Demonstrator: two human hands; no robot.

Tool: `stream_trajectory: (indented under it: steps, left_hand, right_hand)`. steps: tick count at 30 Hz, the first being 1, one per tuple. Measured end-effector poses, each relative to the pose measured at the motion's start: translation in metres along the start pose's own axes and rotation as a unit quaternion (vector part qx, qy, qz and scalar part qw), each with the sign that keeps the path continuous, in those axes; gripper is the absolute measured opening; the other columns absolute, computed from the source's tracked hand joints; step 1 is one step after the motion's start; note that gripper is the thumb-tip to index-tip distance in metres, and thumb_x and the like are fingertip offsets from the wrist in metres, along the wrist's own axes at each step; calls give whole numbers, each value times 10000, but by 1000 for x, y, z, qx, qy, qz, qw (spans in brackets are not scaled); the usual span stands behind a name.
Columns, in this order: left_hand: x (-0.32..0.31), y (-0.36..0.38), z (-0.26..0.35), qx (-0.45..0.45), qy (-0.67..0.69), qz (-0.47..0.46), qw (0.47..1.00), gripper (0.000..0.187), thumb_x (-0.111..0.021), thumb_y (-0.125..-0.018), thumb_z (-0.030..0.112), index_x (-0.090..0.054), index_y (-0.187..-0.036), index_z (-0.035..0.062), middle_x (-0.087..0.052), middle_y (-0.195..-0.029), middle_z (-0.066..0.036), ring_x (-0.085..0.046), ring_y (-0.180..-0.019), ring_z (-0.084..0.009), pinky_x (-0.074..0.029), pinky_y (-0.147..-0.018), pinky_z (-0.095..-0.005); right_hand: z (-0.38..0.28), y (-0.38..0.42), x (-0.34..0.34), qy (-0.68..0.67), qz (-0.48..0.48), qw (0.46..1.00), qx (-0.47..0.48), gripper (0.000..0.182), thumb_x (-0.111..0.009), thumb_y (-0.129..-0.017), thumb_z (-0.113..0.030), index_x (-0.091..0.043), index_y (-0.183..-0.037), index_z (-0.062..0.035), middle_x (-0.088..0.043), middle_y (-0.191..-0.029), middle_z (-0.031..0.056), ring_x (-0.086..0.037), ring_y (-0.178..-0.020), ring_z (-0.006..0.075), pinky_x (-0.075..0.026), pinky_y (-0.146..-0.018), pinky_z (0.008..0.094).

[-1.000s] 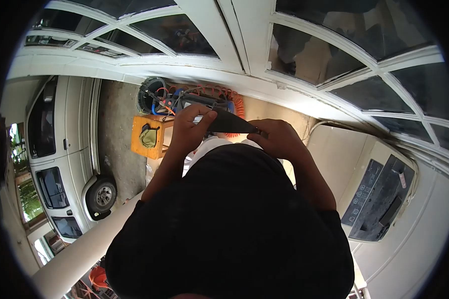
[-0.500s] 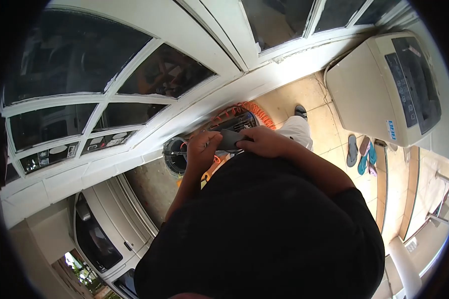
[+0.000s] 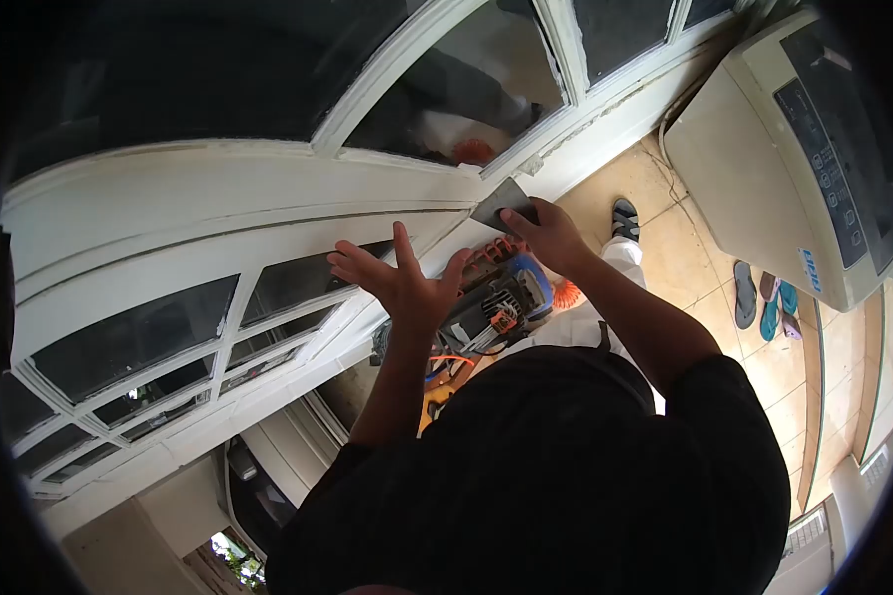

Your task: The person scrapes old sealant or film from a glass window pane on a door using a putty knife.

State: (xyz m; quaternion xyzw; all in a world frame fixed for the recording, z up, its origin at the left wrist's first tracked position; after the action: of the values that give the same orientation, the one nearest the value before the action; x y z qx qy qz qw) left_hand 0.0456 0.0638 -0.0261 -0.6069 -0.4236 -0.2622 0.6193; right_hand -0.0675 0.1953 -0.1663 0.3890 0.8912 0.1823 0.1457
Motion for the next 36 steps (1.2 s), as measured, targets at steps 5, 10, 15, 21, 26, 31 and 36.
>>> stream_trajectory:
  steps: [5,10,15,21,26,31,36]
  left_hand:
    - [-68,-23,-6,-66,-53,12,996,914,-626,-734,679,-260,-1450,244,207,-1445,-370,242,-1292,-598,84,-836,-827]
    - [-91,-36,-14,-22,-155,27,987,1111,-684,-603,745,-204,-1480,260,292,-1389,-400,364,-1210,-609,171,-743,-814]
    - [-93,-39,-14,-21,-200,20,979,1161,-716,-555,745,-196,-1485,284,325,-1371,-399,373,-1188,-624,172,-738,-812]
    - [-100,-37,-15,-12,-225,8,974,1135,-753,-543,706,-232,-1468,304,340,-1369,-391,376,-1178,-632,171,-737,-813]
    - [-107,-35,-12,-18,-234,7,972,1105,-752,-554,696,-249,-1460,312,345,-1381,-369,378,-1182,-626,174,-745,-810]
    - [-108,-35,-12,-16,-240,14,971,1107,-746,-564,698,-233,-1465,310,347,-1383,-363,379,-1187,-620,178,-753,-805]
    - [-108,-36,-12,-21,-245,17,969,1133,-742,-566,703,-200,-1477,302,351,-1382,-362,376,-1191,-617,180,-762,-802]
  right_hand:
    - [14,-42,-1,7,107,994,12,487,-614,-876,-441,-602,-954,39,-659,-771,147,-645,-719,233,-494,-689,352]
    - [24,-58,-4,29,187,981,35,544,-613,-848,-499,-603,-950,36,-660,-833,233,-647,-849,392,-495,-744,429]
    - [24,-67,-8,8,208,976,62,540,-614,-846,-499,-606,-945,32,-657,-835,240,-644,-851,394,-495,-749,429]
    - [34,-77,-12,-5,211,977,41,540,-610,-844,-506,-609,-933,26,-652,-818,244,-641,-843,397,-492,-737,430]
    - [33,-82,-13,8,218,973,75,545,-619,-836,-518,-607,-918,20,-647,-773,231,-645,-799,397,-495,-705,427]
    - [31,-84,-13,4,211,973,89,534,-637,-826,-513,-604,-900,15,-645,-740,210,-647,-749,383,-494,-673,423]
    - [32,-89,-10,-19,187,978,86,521,-649,-824,-502,-607,-884,13,-640,-718,205,-646,-716,374,-492,-659,422]
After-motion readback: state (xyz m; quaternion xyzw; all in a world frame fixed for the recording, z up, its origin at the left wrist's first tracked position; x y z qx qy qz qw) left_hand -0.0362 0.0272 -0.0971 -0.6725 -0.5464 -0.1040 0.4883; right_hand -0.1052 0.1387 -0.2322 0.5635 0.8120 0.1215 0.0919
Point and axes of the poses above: each hand's wrist, its own y-axis away from the middle knuckle, its own x-axis out of the back of the hand, z = x × y, the point moved 7 cm from there along -y, towards the middle knuckle
